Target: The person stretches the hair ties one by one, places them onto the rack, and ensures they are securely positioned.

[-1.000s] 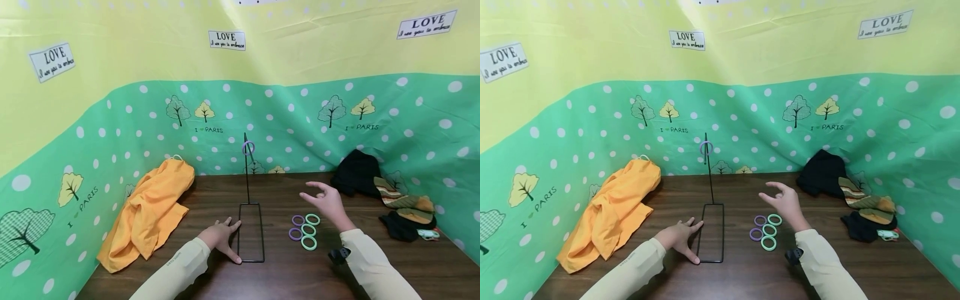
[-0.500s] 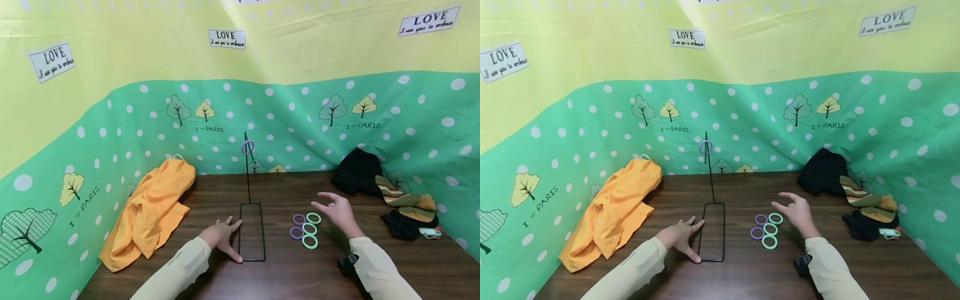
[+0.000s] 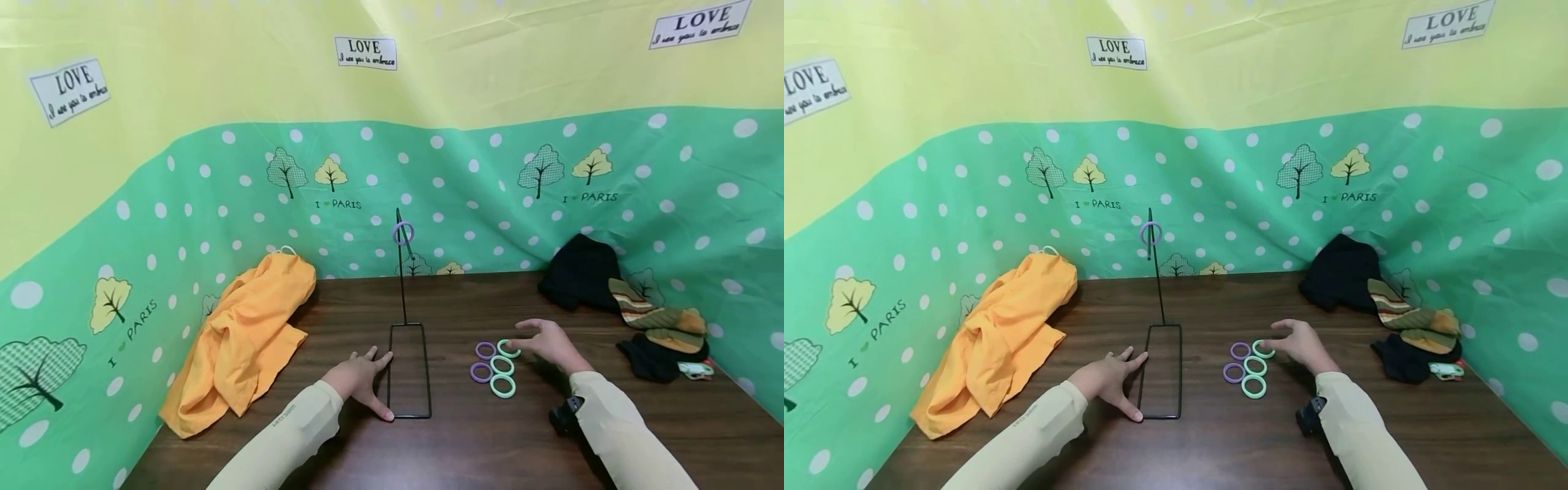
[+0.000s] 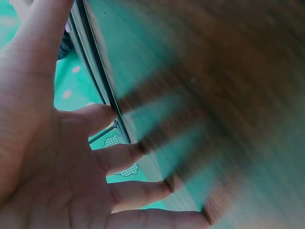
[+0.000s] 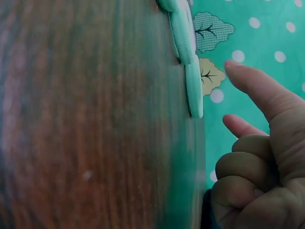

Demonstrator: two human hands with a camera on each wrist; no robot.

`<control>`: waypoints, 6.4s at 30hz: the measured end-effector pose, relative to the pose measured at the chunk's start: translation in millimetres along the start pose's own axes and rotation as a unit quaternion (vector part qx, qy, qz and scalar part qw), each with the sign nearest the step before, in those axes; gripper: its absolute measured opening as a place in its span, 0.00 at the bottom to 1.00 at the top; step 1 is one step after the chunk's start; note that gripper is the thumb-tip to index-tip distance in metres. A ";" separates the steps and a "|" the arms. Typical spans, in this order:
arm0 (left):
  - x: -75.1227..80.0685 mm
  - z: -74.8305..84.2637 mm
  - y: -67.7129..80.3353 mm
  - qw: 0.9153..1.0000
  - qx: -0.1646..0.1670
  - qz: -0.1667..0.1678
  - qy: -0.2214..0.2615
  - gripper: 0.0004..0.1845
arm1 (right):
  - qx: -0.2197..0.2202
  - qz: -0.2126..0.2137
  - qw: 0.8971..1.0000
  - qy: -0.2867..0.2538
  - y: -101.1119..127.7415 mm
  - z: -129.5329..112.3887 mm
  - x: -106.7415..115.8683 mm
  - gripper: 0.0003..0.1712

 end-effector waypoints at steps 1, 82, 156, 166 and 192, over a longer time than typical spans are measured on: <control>0.4 -0.3 -0.1 1.000 0.000 -0.001 -0.001 0.63 | 0.002 -0.012 1.000 0.000 -0.9 -0.2 -2.2 0.40; -2.2 -3.7 -1.1 1.000 0.003 -0.003 0.005 0.63 | 0.518 0.198 0.832 -0.030 99.9 -296.5 58.1 0.24; 0.7 -1.2 -3.5 1.000 0.005 -0.013 0.002 0.64 | 0.029 0.049 0.995 -0.086 -5.4 -59.6 -5.2 0.37; -1.1 -2.5 -4.1 1.000 0.005 -0.009 0.005 0.64 | 0.006 0.002 0.997 -0.083 -8.2 -35.1 -29.0 0.39; 1.5 -2.3 -2.5 1.000 0.002 -0.010 0.000 0.64 | 0.007 -0.041 0.998 0.047 -7.1 -26.6 -49.9 0.31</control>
Point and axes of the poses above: each hand's wrist, its own y-axis away from the middle knuckle, its own x-axis out of the back of the hand, z = x × y, the point moved 7 cm from there along -y, towards the middle knuckle, and after that the axes turned 3 degrees about y, right-handed, at the moved point
